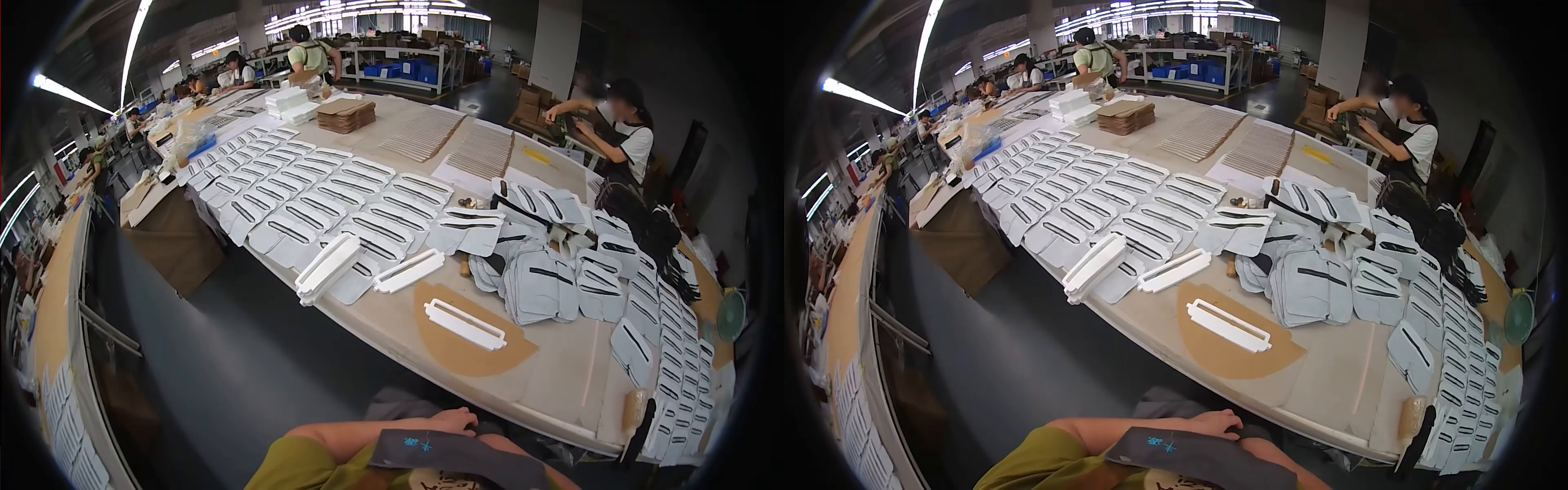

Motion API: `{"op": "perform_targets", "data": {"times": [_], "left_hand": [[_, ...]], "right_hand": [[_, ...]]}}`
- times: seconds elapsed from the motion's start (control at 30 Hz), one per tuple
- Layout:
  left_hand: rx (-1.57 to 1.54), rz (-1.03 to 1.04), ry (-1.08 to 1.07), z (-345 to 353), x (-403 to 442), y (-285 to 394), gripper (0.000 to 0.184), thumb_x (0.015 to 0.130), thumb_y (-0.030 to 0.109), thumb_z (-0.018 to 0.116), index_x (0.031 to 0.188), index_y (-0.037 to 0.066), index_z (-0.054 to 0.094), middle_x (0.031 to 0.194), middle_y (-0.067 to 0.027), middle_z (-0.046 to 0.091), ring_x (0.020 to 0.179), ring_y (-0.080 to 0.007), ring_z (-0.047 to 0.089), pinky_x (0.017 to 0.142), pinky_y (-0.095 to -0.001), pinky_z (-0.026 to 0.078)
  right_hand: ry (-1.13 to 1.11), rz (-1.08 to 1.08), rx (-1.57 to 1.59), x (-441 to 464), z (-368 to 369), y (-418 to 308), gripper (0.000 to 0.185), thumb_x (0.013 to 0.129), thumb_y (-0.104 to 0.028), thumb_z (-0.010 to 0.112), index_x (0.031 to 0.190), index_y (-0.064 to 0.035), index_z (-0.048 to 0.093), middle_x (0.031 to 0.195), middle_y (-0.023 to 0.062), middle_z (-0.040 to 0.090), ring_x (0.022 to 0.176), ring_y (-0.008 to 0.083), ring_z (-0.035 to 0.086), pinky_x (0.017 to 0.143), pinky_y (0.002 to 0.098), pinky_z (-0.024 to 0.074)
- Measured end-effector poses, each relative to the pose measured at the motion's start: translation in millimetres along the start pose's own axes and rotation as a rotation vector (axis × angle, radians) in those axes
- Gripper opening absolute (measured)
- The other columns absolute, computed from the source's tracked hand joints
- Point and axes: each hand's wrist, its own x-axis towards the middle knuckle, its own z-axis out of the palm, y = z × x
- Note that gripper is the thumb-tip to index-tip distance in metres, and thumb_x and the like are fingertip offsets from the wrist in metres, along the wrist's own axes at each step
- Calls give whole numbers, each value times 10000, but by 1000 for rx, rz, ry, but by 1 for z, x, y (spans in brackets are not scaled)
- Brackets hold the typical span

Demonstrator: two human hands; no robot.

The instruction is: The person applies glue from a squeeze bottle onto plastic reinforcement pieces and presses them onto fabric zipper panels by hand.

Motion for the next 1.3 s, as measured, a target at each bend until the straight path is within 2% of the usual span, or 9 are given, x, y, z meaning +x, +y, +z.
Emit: {"op": "perform_targets", "data": {"times": [0.3, 0.8, 0.87, 0.93, 0.97, 1.03, 1.17, 1.23, 1.3], "left_hand": [[-6, 26, 14, -1, 2, -2, 516, 942, 428, 642, 1291, 49, 608, 1211, -213, 602, 1179, -390, 596, 1011, -437, 499], [-76, -9, -2, -2, 0, 4, 738, 1007, 552, 537, 1547, 81, 360, 1414, -287, 522, 1311, -446, 529, 1095, -468, 447], [-105, 50, 0, -6, 0, 2, 717, 1018, 507, 557, 1535, 39, 392, 1465, -292, 498, 1358, -429, 502, 1136, -442, 416], [-137, 80, -5, -5, 2, -2, 682, 1032, 463, 559, 1522, 12, 414, 1501, -282, 479, 1390, -409, 483, 1158, -424, 392], [-167, 56, 7, -8, -1, 5, 662, 1040, 440, 557, 1517, 2, 423, 1518, -272, 470, 1408, -396, 471, 1168, -415, 382], [-195, 97, -37, -12, -3, 9, 606, 1070, 401, 515, 1522, 8, 423, 1523, -249, 477, 1423, -370, 464, 1185, -390, 350], [-380, 8, -145, -31, -7, 34, 602, 1118, 456, 381, 1518, 9, 442, 1490, -197, 523, 1399, -266, 485, 1186, -327, 313], [-612, -194, -284, -34, -3, 35, 655, 1115, 520, 330, 1487, 5, 490, 1456, -170, 558, 1370, -221, 491, 1173, -322, 324], [-564, -198, -301, -38, -4, 40, 672, 1112, 535, 322, 1475, -1, 504, 1446, -164, 568, 1362, -212, 494, 1171, -321, 326]], "right_hand": [[41, -222, 99, 4, -1, 37, 285, 890, -261, 629, 1053, -68, 761, 1087, 193, 722, 1062, 362, 695, 925, 442, 529], [244, -527, 454, 3, 56, 77, 289, 893, -252, 630, 1087, -74, 750, 1108, 189, 716, 1087, 355, 687, 944, 422, 521], [465, -423, 641, -13, 101, 55, 290, 893, -251, 630, 1090, -75, 749, 1110, 189, 715, 1088, 355, 687, 945, 420, 520], [136, -243, 637, -12, 68, 32, 277, 904, -227, 619, 1077, -45, 736, 1068, 212, 710, 998, 342, 692, 876, 420, 515], [125, -382, 481, -40, 36, 13, 284, 901, -228, 630, 1077, -32, 739, 1041, 222, 717, 938, 342, 702, 838, 428, 523], [27, -42, 718, -47, 23, -9, 296, 906, -228, 640, 1094, -20, 733, 1043, 213, 730, 895, 331, 704, 807, 429, 523], [148, -1, 654, -6, 57, 11, 405, 935, -304, 657, 1187, 13, 682, 1115, 216, 721, 989, 288, 696, 842, 421, 513], [288, -375, 824, -1, 69, 23, 444, 934, -307, 676, 1264, -11, 651, 1155, 187, 711, 1039, 258, 679, 891, 400, 516], [244, -315, 836, -6, 68, 25, 472, 933, -312, 686, 1305, -27, 629, 1190, 158, 698, 1069, 247, 664, 918, 392, 510]]}}
